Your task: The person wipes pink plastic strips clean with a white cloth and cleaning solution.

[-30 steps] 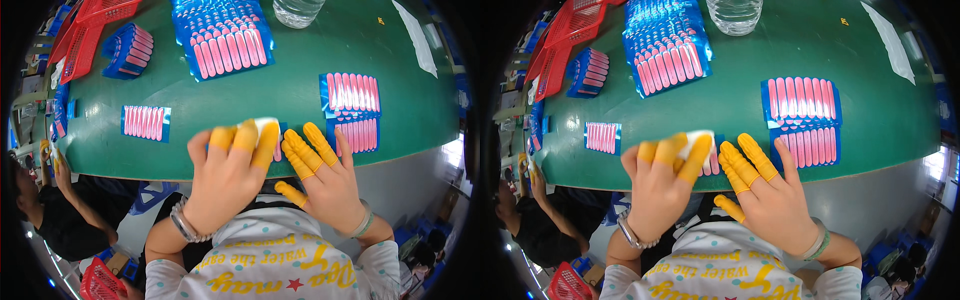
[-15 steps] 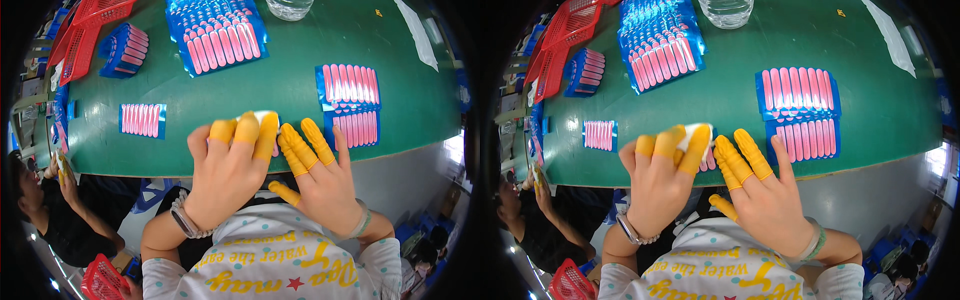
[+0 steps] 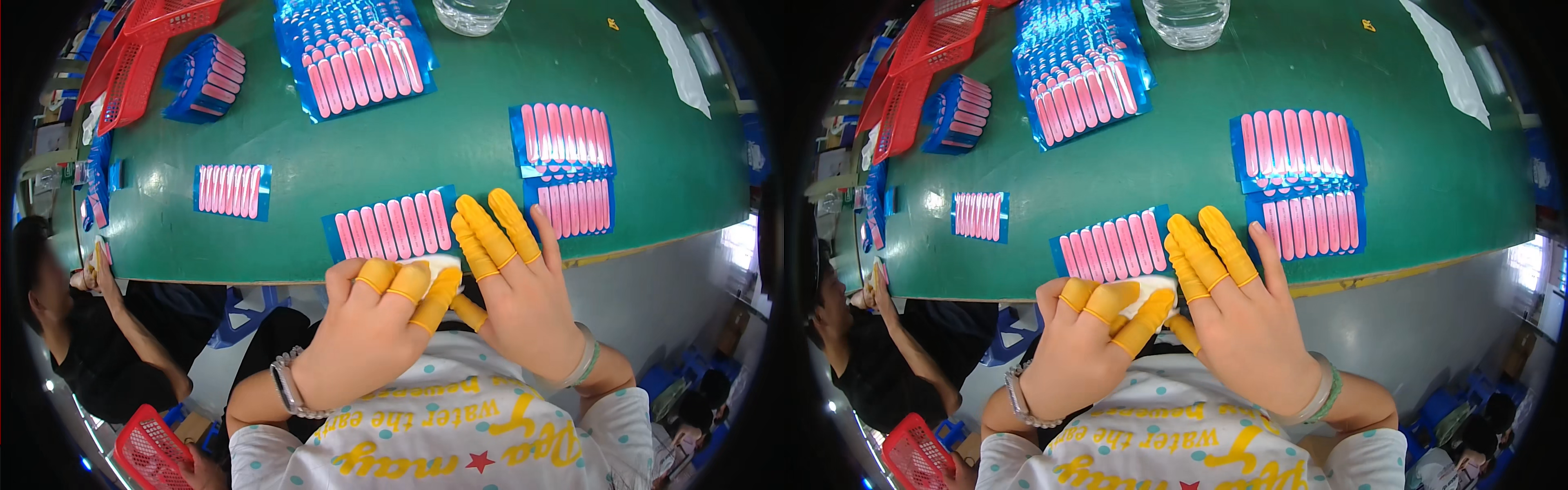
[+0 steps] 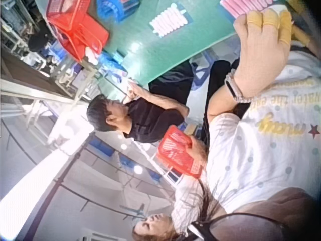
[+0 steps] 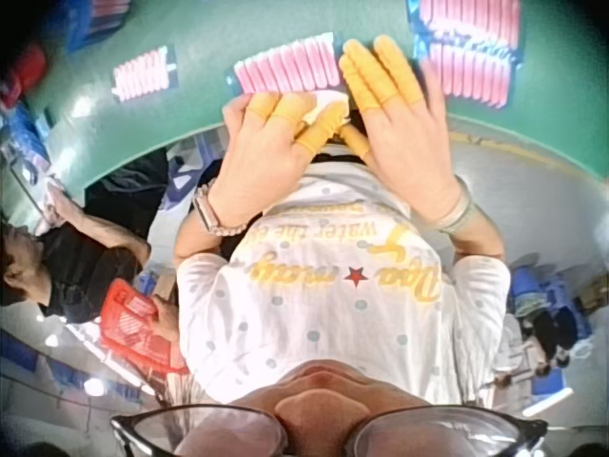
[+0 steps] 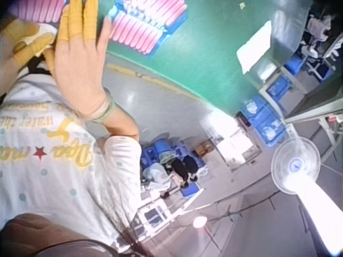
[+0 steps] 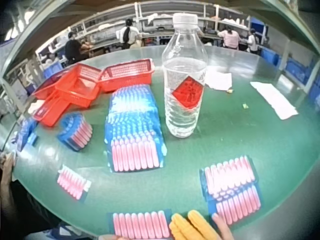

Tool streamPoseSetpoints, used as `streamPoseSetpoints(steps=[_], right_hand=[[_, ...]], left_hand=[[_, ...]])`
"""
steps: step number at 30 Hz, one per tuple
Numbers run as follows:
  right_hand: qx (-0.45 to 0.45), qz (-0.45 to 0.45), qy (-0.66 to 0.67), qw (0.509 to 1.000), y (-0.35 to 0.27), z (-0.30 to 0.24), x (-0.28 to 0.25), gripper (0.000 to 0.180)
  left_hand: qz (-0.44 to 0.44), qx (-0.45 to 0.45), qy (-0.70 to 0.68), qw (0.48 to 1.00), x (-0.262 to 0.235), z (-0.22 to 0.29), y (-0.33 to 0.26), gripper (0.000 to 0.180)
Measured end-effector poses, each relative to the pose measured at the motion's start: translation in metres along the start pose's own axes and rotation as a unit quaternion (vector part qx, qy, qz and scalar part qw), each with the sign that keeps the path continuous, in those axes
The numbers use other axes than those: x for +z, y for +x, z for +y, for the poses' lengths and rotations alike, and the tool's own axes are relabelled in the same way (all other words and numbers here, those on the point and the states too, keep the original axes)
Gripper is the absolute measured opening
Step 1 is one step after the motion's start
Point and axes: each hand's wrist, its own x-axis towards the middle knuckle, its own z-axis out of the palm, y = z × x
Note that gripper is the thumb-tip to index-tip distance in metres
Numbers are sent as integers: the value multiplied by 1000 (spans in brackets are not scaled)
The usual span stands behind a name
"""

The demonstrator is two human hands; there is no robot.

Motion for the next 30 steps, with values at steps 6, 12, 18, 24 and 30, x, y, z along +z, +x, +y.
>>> streamPoseSetpoints(steps=[6,12,18,24,30], right_hand=[[10,-13,18,1000,-1,5,-6,63],[-128,30,-29,991,-5,13,7,47],[-167,70,21,983,-2,39,-25,37],[5,210,-49,976,-2,86,-55,38],[88,162,-95,978,-7,99,-62,38]], left_hand=[[104,-117,-61,986,-11,-30,-21,44],[284,-181,-100,936,13,-66,-34,40],[315,-161,-114,928,26,-69,-21,35],[308,-172,-94,931,29,-64,-14,41],[294,-162,-115,935,27,-66,-16,27]])
